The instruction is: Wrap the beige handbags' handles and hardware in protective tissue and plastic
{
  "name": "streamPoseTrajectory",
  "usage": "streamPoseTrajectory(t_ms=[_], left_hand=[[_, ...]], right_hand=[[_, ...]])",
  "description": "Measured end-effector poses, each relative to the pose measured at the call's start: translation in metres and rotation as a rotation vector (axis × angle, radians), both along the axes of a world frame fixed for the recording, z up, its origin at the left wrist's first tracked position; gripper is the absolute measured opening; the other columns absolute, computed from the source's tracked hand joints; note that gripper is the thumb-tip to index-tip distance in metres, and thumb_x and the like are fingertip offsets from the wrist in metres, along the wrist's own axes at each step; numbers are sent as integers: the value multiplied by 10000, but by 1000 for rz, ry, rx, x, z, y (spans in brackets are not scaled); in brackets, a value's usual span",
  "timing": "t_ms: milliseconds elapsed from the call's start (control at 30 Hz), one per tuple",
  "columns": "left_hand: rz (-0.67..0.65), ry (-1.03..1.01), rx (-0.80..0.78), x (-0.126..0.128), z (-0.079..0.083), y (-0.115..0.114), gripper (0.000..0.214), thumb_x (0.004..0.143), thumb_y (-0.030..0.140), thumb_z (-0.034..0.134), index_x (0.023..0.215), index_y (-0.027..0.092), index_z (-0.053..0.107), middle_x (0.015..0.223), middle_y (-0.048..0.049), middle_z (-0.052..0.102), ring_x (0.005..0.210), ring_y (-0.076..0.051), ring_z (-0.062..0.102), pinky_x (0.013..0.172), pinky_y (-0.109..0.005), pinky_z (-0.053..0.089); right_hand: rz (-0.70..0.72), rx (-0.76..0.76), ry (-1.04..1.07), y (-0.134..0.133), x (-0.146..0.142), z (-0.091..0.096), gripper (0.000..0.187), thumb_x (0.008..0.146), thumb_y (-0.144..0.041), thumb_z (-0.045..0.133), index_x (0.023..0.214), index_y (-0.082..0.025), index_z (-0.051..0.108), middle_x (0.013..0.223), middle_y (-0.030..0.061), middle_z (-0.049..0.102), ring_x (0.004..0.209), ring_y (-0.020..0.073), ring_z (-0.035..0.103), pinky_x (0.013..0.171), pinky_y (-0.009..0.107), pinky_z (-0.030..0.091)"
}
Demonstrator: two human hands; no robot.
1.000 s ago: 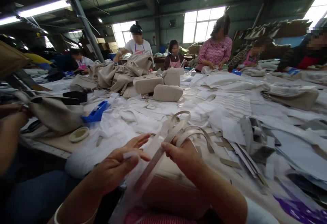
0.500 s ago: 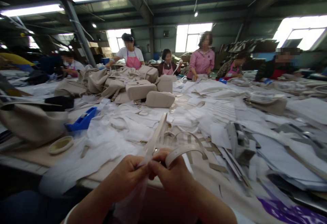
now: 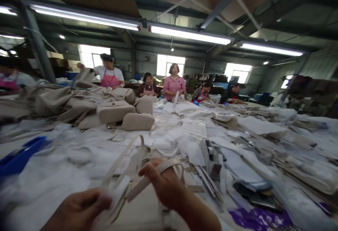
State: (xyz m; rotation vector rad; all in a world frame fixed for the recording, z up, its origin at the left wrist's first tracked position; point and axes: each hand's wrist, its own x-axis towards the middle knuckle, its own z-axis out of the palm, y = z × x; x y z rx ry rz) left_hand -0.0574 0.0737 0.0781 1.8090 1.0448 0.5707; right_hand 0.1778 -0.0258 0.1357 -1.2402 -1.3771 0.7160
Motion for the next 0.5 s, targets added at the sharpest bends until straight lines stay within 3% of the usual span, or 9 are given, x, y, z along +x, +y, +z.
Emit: streamPoseTrajectory(t_ms=[100, 167, 333, 500], left_hand=[[86, -56, -26, 1, 31, -17, 287, 721, 452, 685, 605, 190, 694, 571, 25, 608, 592, -139, 527, 566, -211, 380], [119, -128, -93, 4, 42, -22, 228, 693, 372, 718, 593, 172, 679, 560, 25, 589, 566, -116, 490, 553, -209, 359], [126, -160, -154, 6, 43, -29, 168, 694, 317, 737, 636, 162, 707, 564, 33, 583, 538, -87, 447, 543, -202, 350], [93, -135, -161, 10, 45, -33, 153, 688, 303, 743, 662, 152, 737, 573, 29, 591, 540, -82, 437, 527, -204, 329]], right_hand=[[-89, -19, 114, -6, 22, 14, 393, 881, -519, 599, 765, -161, 713, 495, -32, 474, 451, 82, 403, 423, 209, 305], [-121, 51, 193, -8, 31, 18, 279, 843, -443, 682, 779, -174, 719, 491, -28, 511, 447, 88, 432, 422, 213, 320], [5, 174, 268, -10, 28, 24, 145, 790, -356, 756, 823, -215, 752, 576, 1, 613, 510, 115, 523, 465, 231, 402], [22, 132, 141, 0, 7, 24, 144, 816, -353, 728, 800, -211, 750, 545, -7, 592, 486, 107, 506, 441, 221, 392]])
